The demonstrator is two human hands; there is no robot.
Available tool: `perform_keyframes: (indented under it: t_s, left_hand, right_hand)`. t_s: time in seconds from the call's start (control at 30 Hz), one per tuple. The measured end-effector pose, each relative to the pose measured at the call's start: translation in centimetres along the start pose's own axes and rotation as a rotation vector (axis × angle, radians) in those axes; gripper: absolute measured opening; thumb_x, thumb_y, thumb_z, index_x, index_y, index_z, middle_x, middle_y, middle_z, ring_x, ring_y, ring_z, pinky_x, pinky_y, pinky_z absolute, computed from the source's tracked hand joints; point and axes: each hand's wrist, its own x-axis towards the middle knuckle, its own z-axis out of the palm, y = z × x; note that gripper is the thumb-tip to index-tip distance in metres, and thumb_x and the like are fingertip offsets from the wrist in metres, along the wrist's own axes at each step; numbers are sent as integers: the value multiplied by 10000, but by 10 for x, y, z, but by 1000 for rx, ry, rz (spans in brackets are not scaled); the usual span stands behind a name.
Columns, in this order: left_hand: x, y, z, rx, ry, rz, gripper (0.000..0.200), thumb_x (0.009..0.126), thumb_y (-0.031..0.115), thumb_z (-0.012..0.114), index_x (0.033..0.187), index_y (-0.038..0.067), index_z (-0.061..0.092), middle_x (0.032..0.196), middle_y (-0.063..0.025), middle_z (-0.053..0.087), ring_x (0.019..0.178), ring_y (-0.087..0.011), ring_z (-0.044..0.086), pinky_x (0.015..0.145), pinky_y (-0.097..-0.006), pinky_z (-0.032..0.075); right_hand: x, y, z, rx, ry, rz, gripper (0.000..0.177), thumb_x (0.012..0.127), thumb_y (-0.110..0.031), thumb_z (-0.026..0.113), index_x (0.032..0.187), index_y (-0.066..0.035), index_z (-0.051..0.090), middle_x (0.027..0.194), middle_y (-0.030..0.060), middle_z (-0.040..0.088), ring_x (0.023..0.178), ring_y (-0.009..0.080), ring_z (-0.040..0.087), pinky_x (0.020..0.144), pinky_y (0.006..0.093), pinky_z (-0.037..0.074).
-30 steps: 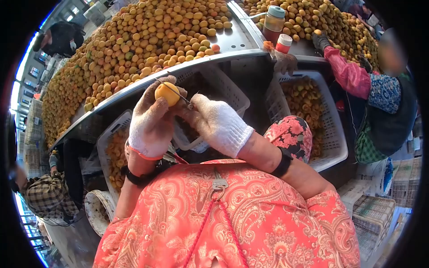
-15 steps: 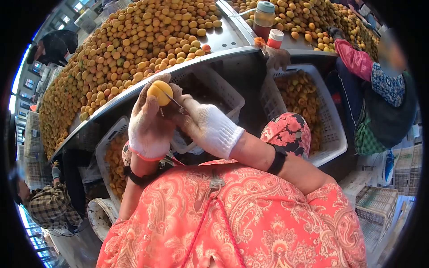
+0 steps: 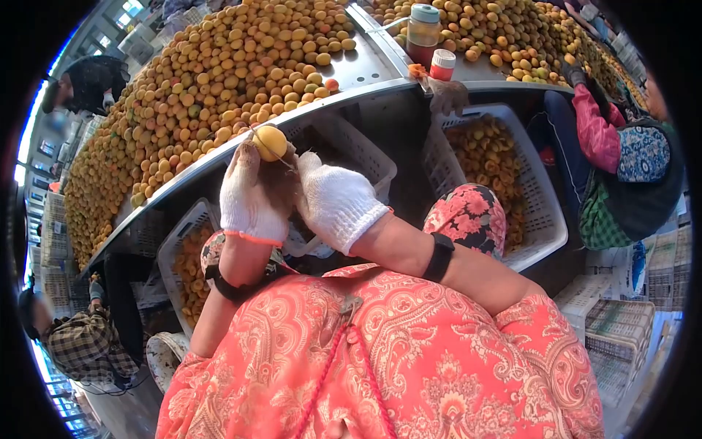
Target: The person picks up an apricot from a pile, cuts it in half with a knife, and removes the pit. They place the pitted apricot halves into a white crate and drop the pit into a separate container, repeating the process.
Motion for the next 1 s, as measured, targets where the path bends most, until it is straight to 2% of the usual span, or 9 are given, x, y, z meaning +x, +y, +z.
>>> perform_keyframes:
  t_s: [0.13, 0.3, 0.47, 0.57, 0.7, 0.73, 0.9, 0.97, 1.0]
  left_hand:
    - [3, 1, 7, 39, 25, 14, 340, 1002, 185, 586, 1300, 30, 531, 1101, -98, 624, 914, -193, 622, 786, -347, 537]
    - [7, 14, 8, 475, -75, 70, 405, 954, 91, 615, 1334, -9, 516, 1146, -55, 611, 1006, -119, 580, 902, -266, 475]
    - [21, 2, 2, 180, 93, -132, 558, 911, 550, 647, 1148, 51, 574, 988, -77, 637, 881, -163, 604, 779, -285, 508]
    - [32, 5, -11, 475, 17, -11, 560, 928, 549, 627, 1167, 46, 573, 1008, -87, 647, 900, -172, 605, 800, -308, 508]
    - [36, 2, 8, 546, 4, 209, 354, 1022, 286, 566, 1192, -25, 547, 1031, -96, 661, 846, -184, 636, 770, -304, 520]
    - [29, 5, 16, 481, 14, 112, 250, 1013, 173, 533, 1173, -15, 567, 1008, -82, 658, 796, -184, 638, 720, -296, 528]
    - [24, -1, -9, 770, -185, 142, 295, 1004, 253, 609, 1170, 9, 616, 1026, -70, 673, 922, -138, 644, 824, -262, 522]
    - [21, -15, 6, 267, 258, -233, 353, 1013, 379, 574, 1094, 40, 632, 1008, -77, 684, 913, -173, 656, 827, -303, 543]
    - [23, -26, 7, 180, 303, -231, 391, 1008, 432, 559, 1074, 54, 634, 993, -77, 688, 906, -191, 662, 833, -332, 549]
  right_hand:
    - [3, 3, 0, 32, 46, -8, 173, 963, -139, 547, 1048, 5, 503, 794, 258, 655, 817, 463, 647, 640, 514, 505]
    - [4, -4, -9, 158, 146, -103, 170, 965, -143, 545, 1029, 4, 491, 779, 264, 646, 788, 470, 642, 627, 528, 494]
    - [8, -2, -9, 66, 48, 24, 149, 966, -124, 536, 1017, 8, 489, 787, 267, 644, 807, 465, 643, 632, 508, 498]
    - [9, 0, -9, 148, 140, -44, 197, 976, -185, 549, 1011, 3, 501, 758, 245, 648, 781, 443, 652, 634, 501, 506]
    - [11, 3, -12, 199, 122, -16, 250, 989, -246, 547, 1010, 1, 513, 752, 221, 660, 763, 428, 658, 637, 506, 509]
    - [12, 4, -11, 194, 127, -23, 250, 989, -246, 547, 1010, 1, 513, 752, 221, 660, 763, 428, 658, 637, 506, 509]
    - [10, 8, -10, 95, 124, 21, 211, 974, -199, 567, 1024, -6, 500, 739, 245, 651, 751, 439, 666, 613, 503, 522]
    - [12, 18, 4, -48, 176, 21, 244, 938, -232, 595, 1011, -18, 505, 695, 230, 653, 658, 432, 657, 563, 523, 524]
    - [10, 23, 8, -91, 178, 27, 257, 930, -241, 597, 1008, -14, 505, 689, 229, 652, 640, 418, 661, 559, 511, 528]
